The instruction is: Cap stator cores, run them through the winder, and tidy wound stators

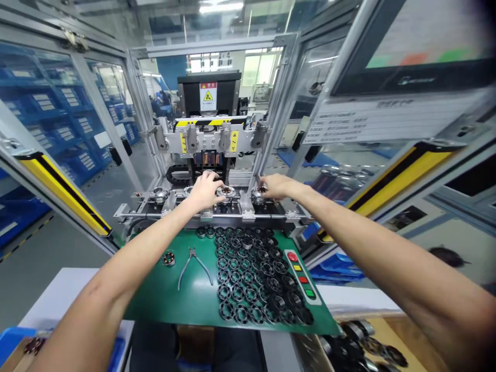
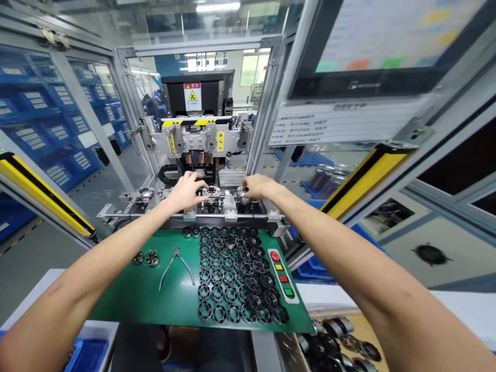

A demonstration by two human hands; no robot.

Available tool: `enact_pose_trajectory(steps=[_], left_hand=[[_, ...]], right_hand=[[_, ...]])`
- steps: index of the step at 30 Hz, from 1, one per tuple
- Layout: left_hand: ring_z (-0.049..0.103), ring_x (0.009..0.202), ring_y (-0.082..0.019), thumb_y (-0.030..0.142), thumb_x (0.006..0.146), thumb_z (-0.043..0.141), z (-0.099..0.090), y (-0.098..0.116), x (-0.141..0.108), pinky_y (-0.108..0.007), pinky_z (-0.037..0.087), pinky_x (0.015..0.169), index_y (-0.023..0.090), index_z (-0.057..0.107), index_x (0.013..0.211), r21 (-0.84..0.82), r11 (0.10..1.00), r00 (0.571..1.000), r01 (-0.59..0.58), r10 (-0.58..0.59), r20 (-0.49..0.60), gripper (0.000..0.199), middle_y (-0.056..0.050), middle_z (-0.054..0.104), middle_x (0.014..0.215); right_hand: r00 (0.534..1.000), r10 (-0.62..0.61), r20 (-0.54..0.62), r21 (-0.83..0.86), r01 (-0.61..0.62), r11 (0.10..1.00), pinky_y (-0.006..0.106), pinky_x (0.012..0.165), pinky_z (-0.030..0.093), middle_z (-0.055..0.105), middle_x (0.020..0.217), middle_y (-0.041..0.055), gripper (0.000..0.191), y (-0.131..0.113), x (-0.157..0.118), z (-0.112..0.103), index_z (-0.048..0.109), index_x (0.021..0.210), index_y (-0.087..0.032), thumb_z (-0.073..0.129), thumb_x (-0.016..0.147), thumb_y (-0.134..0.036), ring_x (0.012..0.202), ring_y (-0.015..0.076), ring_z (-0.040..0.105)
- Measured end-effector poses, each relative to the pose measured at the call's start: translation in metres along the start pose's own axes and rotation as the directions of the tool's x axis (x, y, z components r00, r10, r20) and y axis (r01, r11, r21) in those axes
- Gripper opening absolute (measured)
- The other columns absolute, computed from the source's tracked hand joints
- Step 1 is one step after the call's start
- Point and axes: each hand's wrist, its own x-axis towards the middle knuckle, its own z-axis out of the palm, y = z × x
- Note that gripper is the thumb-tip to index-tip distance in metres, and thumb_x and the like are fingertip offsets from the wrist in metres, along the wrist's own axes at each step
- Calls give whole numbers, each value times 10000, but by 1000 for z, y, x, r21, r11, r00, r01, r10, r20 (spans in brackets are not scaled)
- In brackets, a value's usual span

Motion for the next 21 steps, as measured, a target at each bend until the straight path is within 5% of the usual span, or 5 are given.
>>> enact_pose_trajectory(steps=[7, 14, 21], left_hand=[[535, 1596, -396, 540, 1060, 833, 31, 18, 61, -646, 445, 1337, 175, 802, 1297, 164, 985, 988, 53, -75, 133, 436, -166, 687, 1576], [640, 1521, -361, 553, 1130, 761, 37, 19, 78, -619, 564, 1264, 180, 778, 1375, 201, 979, 937, 28, -95, 336, 446, -157, 699, 1592], [656, 1509, -361, 523, 1139, 758, 40, 20, 82, -630, 577, 1264, 190, 752, 1459, 207, 978, 912, 22, -104, 397, 461, -162, 685, 1618]], right_hand=[[991, 52, 120, 134, -68, 989, 476, 1031, 714, 767, 1446, 133, 421, 15, 25, 18, 739, 1470, -181, 799, 1139, -435, 1209, 267, 794], [978, 48, 203, 184, -86, 979, 470, 1015, 718, 776, 1420, 126, 412, 19, 37, 9, 744, 1451, -172, 806, 1136, -430, 1192, 263, 799], [961, 55, 269, 171, -104, 980, 501, 1056, 708, 758, 1472, 131, 435, 21, 39, 17, 733, 1485, -185, 802, 1136, -436, 1246, 281, 787]])
